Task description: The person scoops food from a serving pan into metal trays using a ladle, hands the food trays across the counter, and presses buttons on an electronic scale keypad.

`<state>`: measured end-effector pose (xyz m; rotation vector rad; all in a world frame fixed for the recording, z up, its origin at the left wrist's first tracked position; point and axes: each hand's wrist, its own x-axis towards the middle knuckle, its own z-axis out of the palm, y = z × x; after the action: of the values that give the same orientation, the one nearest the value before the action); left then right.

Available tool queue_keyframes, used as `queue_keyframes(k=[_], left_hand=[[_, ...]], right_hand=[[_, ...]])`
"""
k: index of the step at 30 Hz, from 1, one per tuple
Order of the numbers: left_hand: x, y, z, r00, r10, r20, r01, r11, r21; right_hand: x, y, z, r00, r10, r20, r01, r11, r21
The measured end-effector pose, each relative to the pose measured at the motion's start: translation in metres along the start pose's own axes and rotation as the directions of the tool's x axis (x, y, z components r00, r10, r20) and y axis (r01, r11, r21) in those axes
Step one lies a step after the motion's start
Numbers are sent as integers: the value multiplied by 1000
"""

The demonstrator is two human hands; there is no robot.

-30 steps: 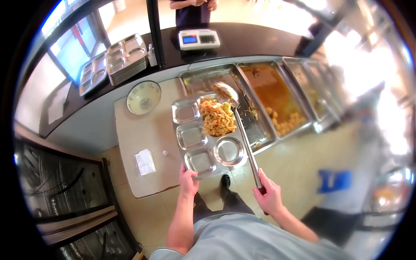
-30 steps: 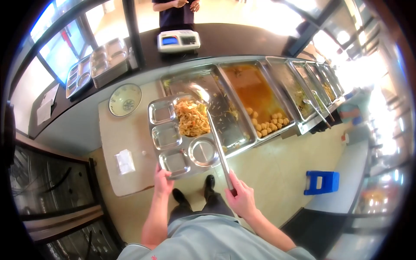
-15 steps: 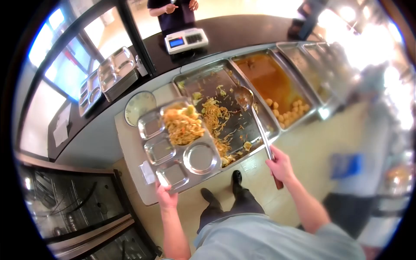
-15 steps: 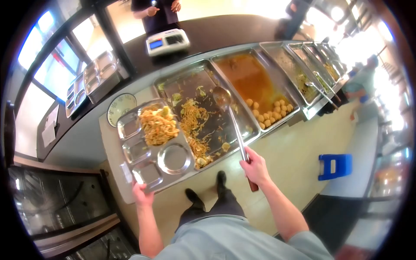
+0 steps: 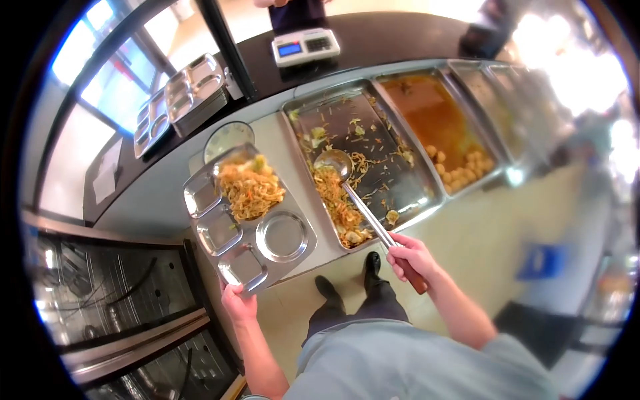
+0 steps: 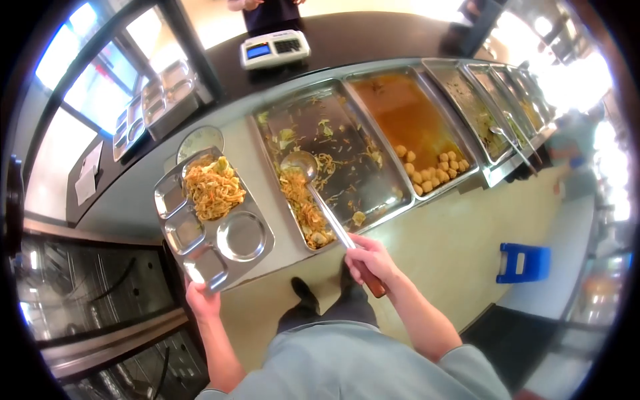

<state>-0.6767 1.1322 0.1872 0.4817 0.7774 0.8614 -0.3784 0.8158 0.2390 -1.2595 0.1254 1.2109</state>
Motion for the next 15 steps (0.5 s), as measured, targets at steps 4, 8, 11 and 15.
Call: queue_keyframes(k=[4,8,11,15], left_hand=[[-2,-2,0,995,-62,-73,67,996,63],[14,-14,-12,993,-115,11,114,993,32],[21,-32,12,987,-147,62,144,989,45],[41,-62,32,978,-176,112,177,984,7]], right_hand=[[-3,22,2,999,8,43,-24,918,395],[-29,19,14,995,-92,35,61,856,513],[-52,-1,17,982,-187,36,149,868,473],[-79,-41,21,953,-303,25,264,866,423]])
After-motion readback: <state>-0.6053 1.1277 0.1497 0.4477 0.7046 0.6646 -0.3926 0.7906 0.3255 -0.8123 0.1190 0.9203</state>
